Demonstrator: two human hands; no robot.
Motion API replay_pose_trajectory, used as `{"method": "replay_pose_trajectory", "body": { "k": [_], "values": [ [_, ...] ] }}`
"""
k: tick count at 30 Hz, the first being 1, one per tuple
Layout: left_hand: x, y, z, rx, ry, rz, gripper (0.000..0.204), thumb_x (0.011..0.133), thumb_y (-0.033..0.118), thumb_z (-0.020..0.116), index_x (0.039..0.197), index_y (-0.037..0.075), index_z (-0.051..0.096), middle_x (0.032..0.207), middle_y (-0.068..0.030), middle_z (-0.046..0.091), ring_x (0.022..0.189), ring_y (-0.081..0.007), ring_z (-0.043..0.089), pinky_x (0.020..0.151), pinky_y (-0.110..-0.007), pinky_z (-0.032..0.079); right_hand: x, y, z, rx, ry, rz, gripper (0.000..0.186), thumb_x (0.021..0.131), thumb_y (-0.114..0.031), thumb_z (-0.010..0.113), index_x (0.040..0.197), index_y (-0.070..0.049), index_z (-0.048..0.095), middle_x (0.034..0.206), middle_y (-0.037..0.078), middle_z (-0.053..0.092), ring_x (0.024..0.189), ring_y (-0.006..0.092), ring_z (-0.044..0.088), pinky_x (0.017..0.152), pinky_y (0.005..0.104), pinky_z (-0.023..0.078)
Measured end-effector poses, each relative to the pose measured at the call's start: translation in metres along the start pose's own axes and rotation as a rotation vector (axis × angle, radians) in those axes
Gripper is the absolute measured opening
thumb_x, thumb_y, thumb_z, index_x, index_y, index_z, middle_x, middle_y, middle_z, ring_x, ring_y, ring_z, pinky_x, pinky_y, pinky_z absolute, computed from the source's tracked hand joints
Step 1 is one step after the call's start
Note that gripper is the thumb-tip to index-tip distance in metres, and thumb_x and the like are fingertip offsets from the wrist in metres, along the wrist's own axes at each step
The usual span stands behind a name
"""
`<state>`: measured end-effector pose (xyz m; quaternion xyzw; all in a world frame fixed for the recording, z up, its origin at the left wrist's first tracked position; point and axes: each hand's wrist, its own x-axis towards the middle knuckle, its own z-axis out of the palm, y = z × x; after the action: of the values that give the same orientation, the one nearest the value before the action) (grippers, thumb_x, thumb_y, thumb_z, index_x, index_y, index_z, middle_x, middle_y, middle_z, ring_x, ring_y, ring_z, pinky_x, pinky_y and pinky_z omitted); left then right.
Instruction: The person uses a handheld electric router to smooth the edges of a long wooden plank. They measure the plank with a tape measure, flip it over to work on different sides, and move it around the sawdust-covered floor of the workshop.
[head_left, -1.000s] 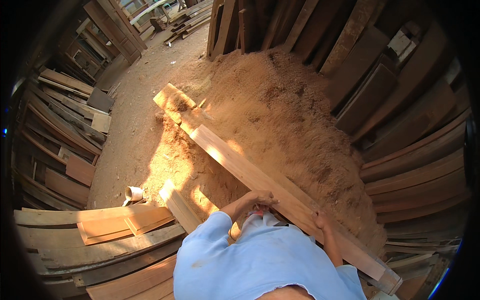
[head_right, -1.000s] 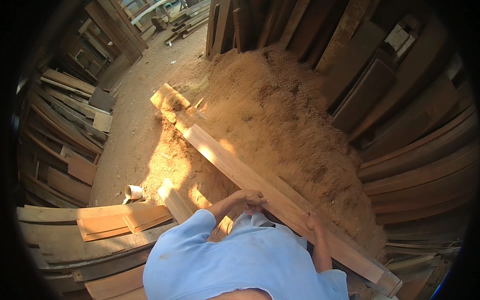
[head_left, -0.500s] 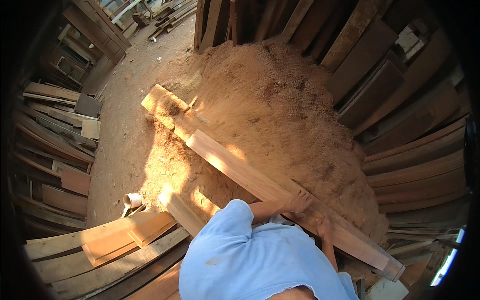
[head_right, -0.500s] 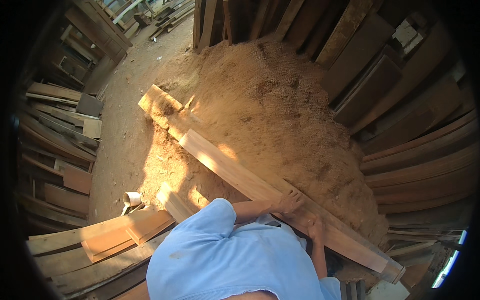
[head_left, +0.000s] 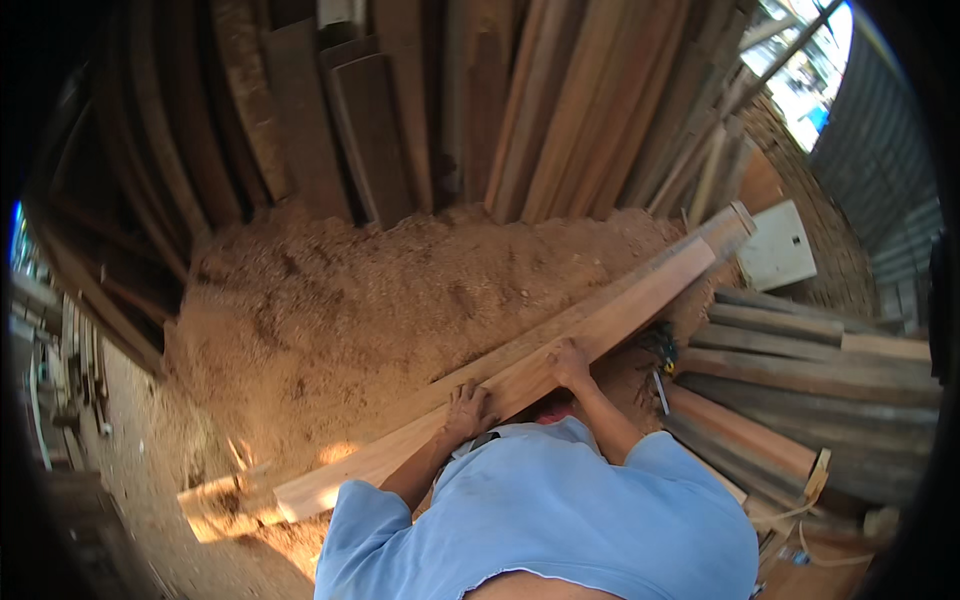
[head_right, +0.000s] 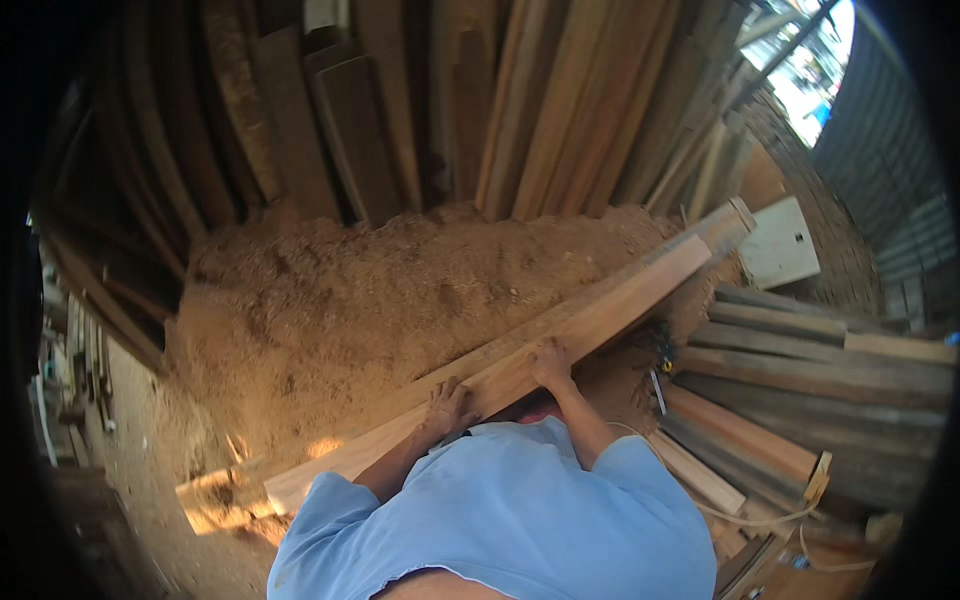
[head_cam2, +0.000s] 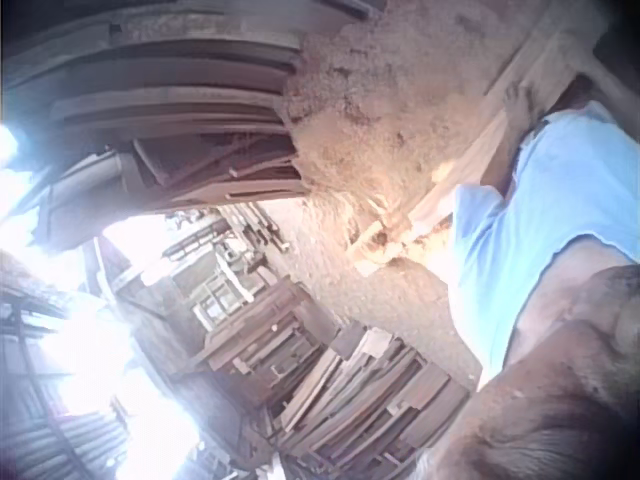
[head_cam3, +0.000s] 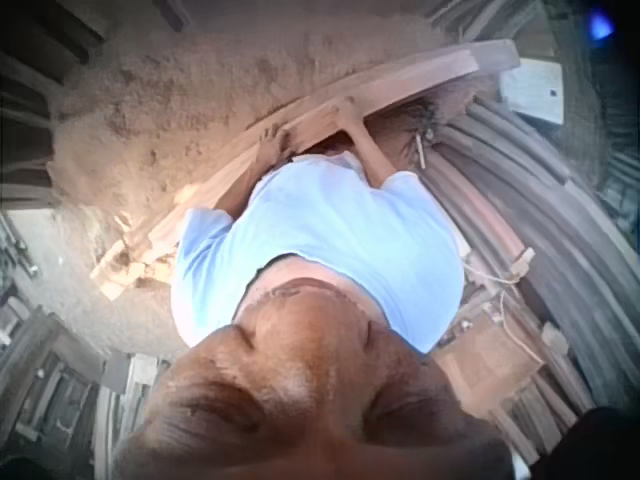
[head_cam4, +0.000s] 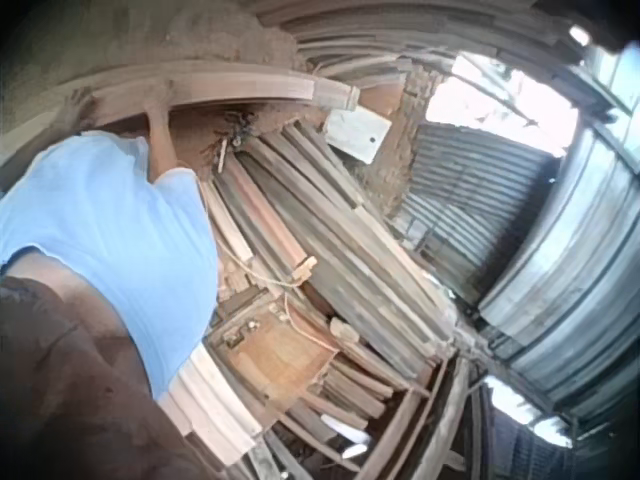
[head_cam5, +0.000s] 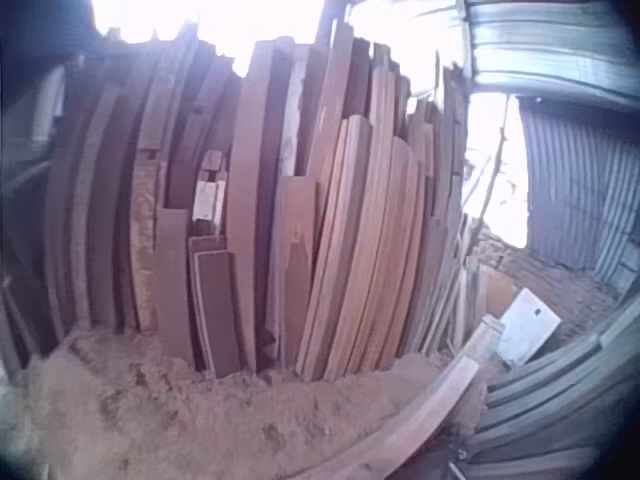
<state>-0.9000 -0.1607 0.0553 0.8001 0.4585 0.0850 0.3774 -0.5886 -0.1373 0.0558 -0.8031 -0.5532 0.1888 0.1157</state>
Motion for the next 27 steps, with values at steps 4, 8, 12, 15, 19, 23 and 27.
{"method": "replay_pose_trajectory", "body": {
  "k": [4,8,12,15,19,23,27],
  "values": [
    [0.013,0.004,0.001,0.119,-0.096,-0.020,0.068,0.079,0.042,0.080,0.129,0.003,0.056,0.147,-0.0230,0.041,0.132,-0.0462,0.038,0.112,-0.059,0.032,-0.043,0.050,-0.010,0.065,0.106,0.328,0.034,0.089,-0.032,0.065,0.106,-0.003,0.071,0.120,0.024,0.067,0.117,0.0434,0.060,0.102,0.0517,0.047],
    [0.036,0.015,0.008,0.231,-0.139,0.039,0.079,0.078,0.044,0.080,0.137,0.000,0.050,0.150,-0.0268,0.038,0.135,-0.0485,0.036,0.113,-0.060,0.030,-0.106,0.117,-0.008,0.232,-0.031,0.608,0.037,0.087,-0.035,0.066,0.095,0.000,0.075,0.109,0.025,0.072,0.108,0.0422,0.067,0.096,0.0495,0.052],
    [0.065,0.044,0.017,0.298,-0.094,0.052,0.099,0.077,0.050,0.080,0.151,0.001,0.036,0.154,-0.0296,0.033,0.140,-0.0505,0.032,0.115,-0.062,0.027,-0.161,0.183,0.023,0.149,-0.315,0.552,0.036,0.086,-0.034,0.063,0.091,-0.001,0.078,0.104,0.025,0.074,0.101,0.0411,0.070,0.092,0.0482,0.053],
    [0.096,0.100,0.051,0.292,-0.121,0.061,0.108,0.075,0.054,0.080,0.156,0.003,0.030,0.157,-0.0301,0.029,0.142,-0.0520,0.029,0.116,-0.066,0.024,-0.204,0.269,0.057,0.039,-0.309,0.417,0.037,0.089,-0.032,0.059,0.092,0.000,0.077,0.100,0.026,0.073,0.096,0.0412,0.071,0.087,0.0489,0.054],
    [0.103,0.135,0.071,0.459,-0.070,-0.066,0.105,0.075,0.054,0.079,0.158,0.012,0.030,0.157,-0.0286,0.028,0.140,-0.0524,0.028,0.115,-0.069,0.020,-0.213,0.254,0.021,0.315,-0.243,0.514,0.038,0.091,-0.032,0.057,0.093,0.001,0.076,0.096,0.026,0.073,0.092,0.0415,0.071,0.082,0.0501,0.054],
    [0.113,0.161,0.084,0.485,-0.018,-0.150,0.102,0.077,0.053,0.079,0.160,0.021,0.030,0.153,-0.0256,0.030,0.136,-0.0496,0.030,0.115,-0.066,0.019,-0.201,0.283,-0.038,0.112,-0.294,0.183,0.040,0.090,-0.035,0.059,0.095,0.001,0.076,0.091,0.024,0.074,0.087,0.0392,0.071,0.080,0.0489,0.054],
    [0.116,0.173,0.088,0.535,-0.015,-0.171,0.104,0.076,0.051,0.081,0.161,0.023,0.028,0.155,-0.0226,0.030,0.137,-0.0477,0.031,0.116,-0.065,0.020,-0.189,0.316,-0.051,0.462,-0.157,0.635,0.038,0.089,-0.034,0.062,0.091,0.001,0.076,0.089,0.023,0.073,0.086,0.0368,0.070,0.080,0.0474,0.054]
  ]
}}
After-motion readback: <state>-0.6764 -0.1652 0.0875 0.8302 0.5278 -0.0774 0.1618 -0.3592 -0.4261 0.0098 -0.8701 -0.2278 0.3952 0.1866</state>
